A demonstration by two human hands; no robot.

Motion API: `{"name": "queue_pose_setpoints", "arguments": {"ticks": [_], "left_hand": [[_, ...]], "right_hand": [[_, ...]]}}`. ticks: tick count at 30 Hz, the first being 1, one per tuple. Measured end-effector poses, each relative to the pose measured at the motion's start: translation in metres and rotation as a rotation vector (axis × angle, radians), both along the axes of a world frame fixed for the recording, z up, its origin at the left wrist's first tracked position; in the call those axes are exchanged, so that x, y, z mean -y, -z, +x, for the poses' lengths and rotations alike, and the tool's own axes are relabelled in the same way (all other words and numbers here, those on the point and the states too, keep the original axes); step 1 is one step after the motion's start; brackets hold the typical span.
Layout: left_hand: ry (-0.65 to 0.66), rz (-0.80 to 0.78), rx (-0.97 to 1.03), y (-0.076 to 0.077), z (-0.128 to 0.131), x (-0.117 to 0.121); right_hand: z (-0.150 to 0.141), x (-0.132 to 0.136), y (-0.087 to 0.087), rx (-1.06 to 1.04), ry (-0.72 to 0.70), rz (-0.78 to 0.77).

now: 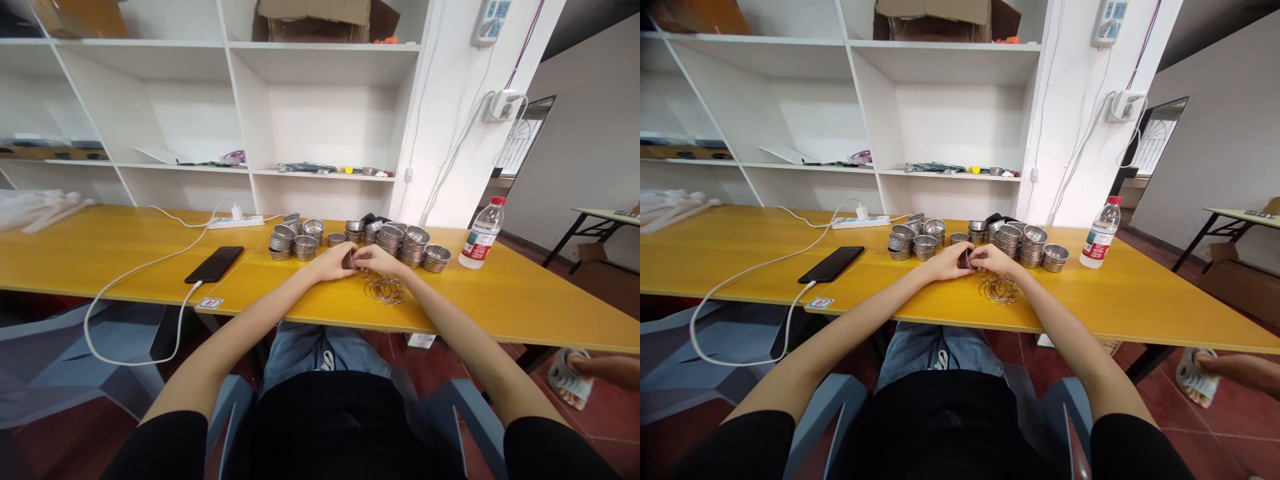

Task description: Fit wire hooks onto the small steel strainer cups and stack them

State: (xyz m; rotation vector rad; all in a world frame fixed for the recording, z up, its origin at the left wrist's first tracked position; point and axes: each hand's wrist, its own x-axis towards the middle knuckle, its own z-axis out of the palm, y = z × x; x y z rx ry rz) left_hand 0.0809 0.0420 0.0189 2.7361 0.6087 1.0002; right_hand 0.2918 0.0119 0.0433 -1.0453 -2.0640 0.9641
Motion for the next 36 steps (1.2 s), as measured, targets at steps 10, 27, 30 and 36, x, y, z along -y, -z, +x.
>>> {"name": "queue_pose_setpoints", "arguments": {"ticks": [10, 27, 30, 36], "left_hand": [[-0.004, -0.002, 0.003, 0.000, -0.002, 0.001], [-0.039, -0.014, 0.012, 0.003, -0.006, -0.004], [-0.048, -0.013, 0.016, 0.003, -0.007, -0.005], [-0.054, -0.024, 0.006, 0.002, -0.005, 0.002]], "right_hand": [[-0.003, -0.001, 0.004, 0.024, 0.021, 0.062], [-0.015, 0.003, 0.007, 0.301, 0.147, 0.493], [-0.017, 0.004, 0.007, 0.383, 0.167, 0.523], [-0.018, 0.005, 0.008, 0.417, 0.212, 0.574]]}}
